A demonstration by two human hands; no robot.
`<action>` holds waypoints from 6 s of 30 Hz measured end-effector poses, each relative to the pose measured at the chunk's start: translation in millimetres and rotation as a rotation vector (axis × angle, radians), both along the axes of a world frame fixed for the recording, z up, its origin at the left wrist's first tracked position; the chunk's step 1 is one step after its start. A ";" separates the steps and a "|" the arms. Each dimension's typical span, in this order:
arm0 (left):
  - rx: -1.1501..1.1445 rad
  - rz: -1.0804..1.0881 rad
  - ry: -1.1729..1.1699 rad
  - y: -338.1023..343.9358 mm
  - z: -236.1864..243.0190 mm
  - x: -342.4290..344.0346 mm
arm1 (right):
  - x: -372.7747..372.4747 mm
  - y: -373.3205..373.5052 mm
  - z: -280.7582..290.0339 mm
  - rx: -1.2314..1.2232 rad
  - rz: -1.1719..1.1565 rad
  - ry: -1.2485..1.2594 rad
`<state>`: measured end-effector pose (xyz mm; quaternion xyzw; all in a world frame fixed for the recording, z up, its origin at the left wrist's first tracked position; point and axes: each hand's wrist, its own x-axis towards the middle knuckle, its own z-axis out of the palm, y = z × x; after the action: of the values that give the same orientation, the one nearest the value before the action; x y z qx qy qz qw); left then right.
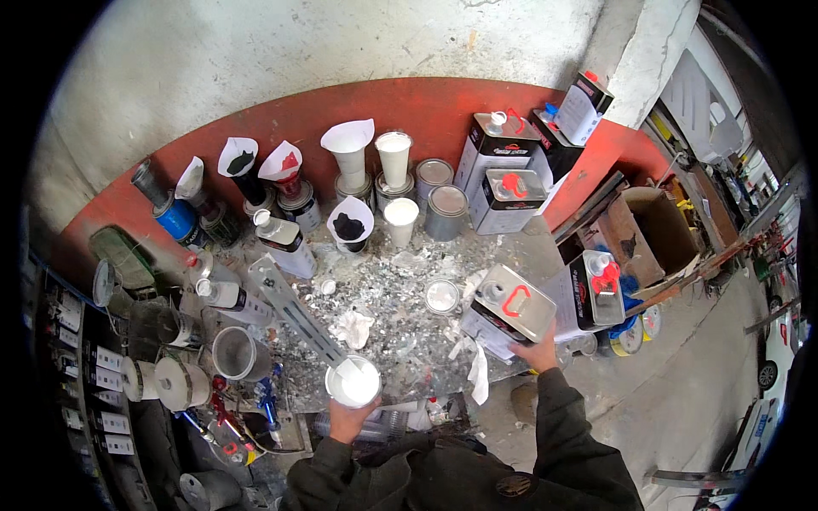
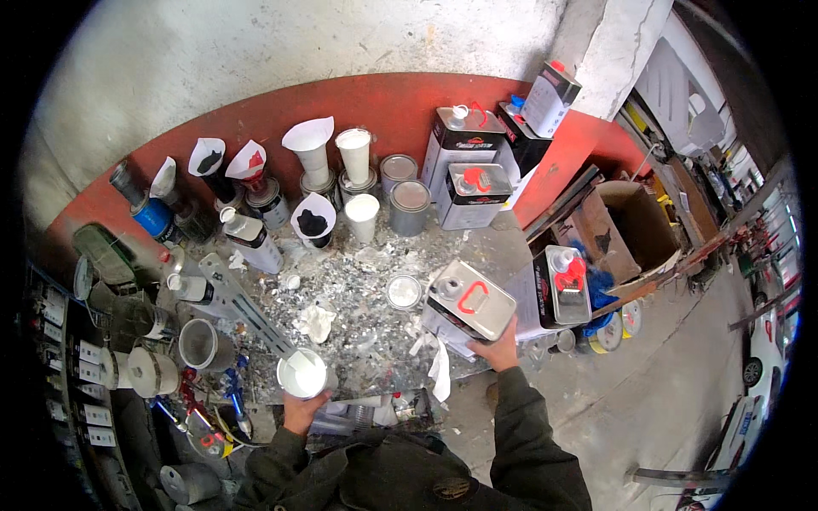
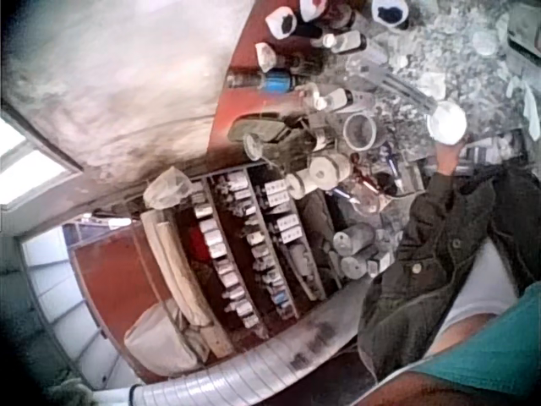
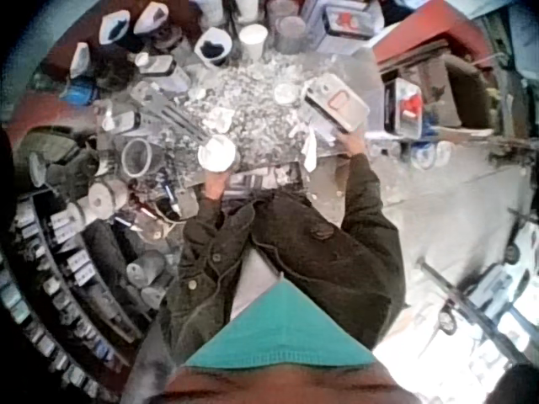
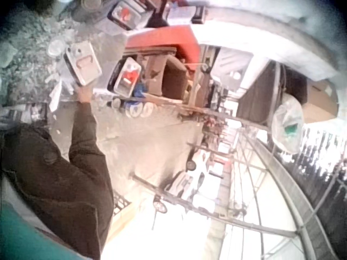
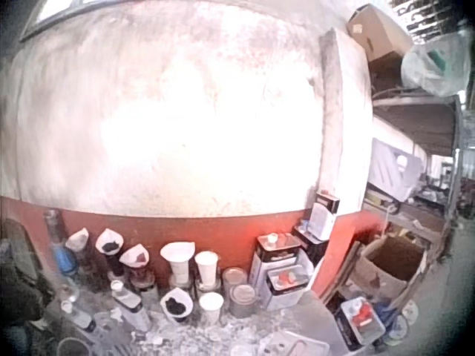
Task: The person walks to a workbench in a garage and picks up a spray gun. They then pour white paint from a can into a small cup, stir it with a metal stick, and pour the mixture into the spray gun's container. The person repeats this process with a second can of paint, stirring and pouring the contents into the spray gun.
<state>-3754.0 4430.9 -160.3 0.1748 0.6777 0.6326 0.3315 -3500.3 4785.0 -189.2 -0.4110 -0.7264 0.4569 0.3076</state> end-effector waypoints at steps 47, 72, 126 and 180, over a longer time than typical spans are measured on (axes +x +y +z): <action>0.289 0.096 0.179 48.2 17.1 -9.5 | -100.6 -128.4 312.3 1.492 0.679 -0.431; 0.284 0.053 0.130 55.6 12.4 -10.6 | -91.1 -110.0 302.0 1.321 0.634 -0.421; 0.312 -0.062 0.048 71.1 21.6 -23.7 | -94.7 -109.8 304.3 1.348 0.684 -0.500; 0.036 0.007 0.007 -56.4 -8.2 -4.9 | -16.4 -161.0 -66.0 -0.226 0.300 -0.239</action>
<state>-3759.0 4374.4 -168.5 0.1807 0.6680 0.6452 0.3238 -3516.8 4624.0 -255.2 -0.3815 -0.7548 0.5241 0.1000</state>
